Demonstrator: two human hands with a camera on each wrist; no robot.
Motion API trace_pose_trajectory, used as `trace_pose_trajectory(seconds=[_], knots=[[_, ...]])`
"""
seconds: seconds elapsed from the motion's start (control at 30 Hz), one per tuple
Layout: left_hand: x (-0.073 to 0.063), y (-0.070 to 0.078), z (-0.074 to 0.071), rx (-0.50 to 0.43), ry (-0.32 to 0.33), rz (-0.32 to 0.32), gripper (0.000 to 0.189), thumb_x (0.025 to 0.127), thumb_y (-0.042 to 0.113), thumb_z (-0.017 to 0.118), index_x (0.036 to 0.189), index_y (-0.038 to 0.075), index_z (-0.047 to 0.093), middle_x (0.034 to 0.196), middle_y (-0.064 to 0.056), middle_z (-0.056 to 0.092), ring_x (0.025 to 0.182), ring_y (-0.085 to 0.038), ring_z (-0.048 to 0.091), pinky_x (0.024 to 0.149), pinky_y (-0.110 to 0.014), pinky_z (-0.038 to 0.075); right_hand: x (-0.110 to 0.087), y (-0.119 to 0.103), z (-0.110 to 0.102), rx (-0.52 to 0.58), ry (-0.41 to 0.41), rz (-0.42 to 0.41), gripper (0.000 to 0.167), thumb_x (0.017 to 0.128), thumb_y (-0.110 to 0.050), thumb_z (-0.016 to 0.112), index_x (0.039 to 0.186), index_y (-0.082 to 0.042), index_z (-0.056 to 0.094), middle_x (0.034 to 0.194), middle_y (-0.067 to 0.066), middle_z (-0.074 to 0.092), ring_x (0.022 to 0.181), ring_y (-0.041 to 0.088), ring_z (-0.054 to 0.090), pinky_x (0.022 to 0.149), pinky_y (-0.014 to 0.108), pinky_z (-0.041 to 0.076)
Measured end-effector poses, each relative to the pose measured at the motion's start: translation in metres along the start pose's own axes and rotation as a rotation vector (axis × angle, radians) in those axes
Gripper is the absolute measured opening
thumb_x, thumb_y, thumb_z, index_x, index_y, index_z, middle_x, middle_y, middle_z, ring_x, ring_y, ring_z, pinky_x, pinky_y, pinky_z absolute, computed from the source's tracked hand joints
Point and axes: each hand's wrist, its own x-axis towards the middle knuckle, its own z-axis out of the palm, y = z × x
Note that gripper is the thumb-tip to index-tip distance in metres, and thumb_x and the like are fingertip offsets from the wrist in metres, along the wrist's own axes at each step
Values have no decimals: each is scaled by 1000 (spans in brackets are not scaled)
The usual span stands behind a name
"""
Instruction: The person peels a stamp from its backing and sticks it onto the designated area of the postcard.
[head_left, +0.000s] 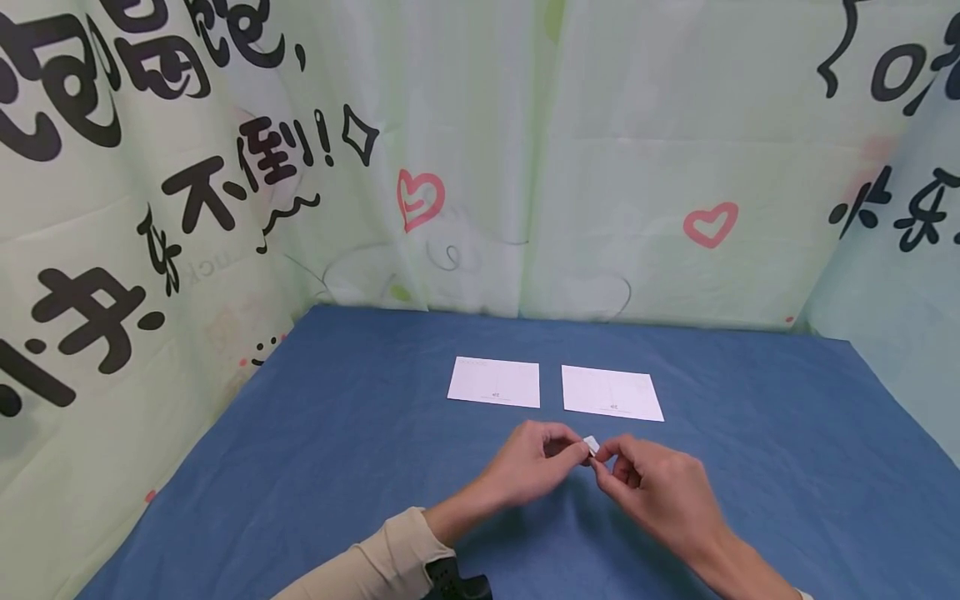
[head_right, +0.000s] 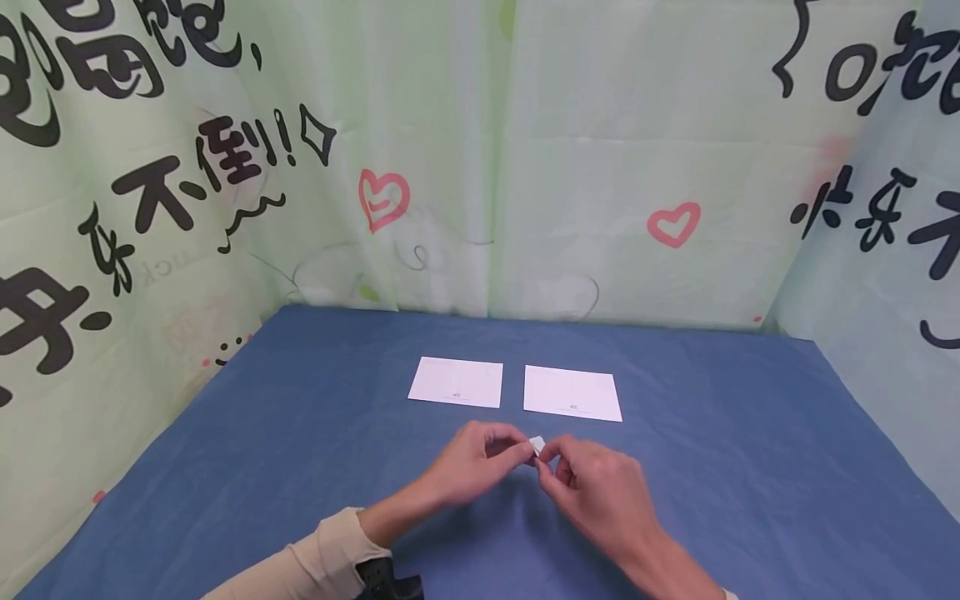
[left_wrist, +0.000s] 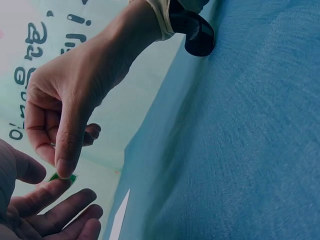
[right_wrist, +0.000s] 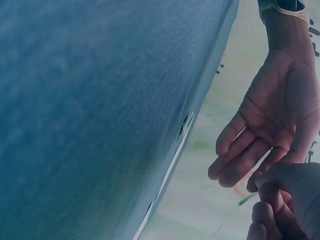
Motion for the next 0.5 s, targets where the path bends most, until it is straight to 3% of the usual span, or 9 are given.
trace_pose_trajectory(seconds=[0.17, 0.5], knots=[[-1, 0, 1, 12, 15, 14, 19, 100, 19, 65, 98, 6, 79, 89, -1, 77, 80, 1, 66, 74, -20, 50, -1, 0, 1, 23, 8, -23, 26, 66, -4, 84, 81, -20, 69, 63, -22, 50, 56, -10, 42, 51, 12, 37], [-2, 2, 3, 17, 32, 20, 18, 98, 14, 66, 93, 3, 78, 87, -8, 76, 70, -1, 59, 66, -19, 47, -2, -2, 2, 37, 15, -45, 17, 73, -11, 80, 82, -21, 68, 64, -23, 50, 56, -11, 43, 51, 12, 38]])
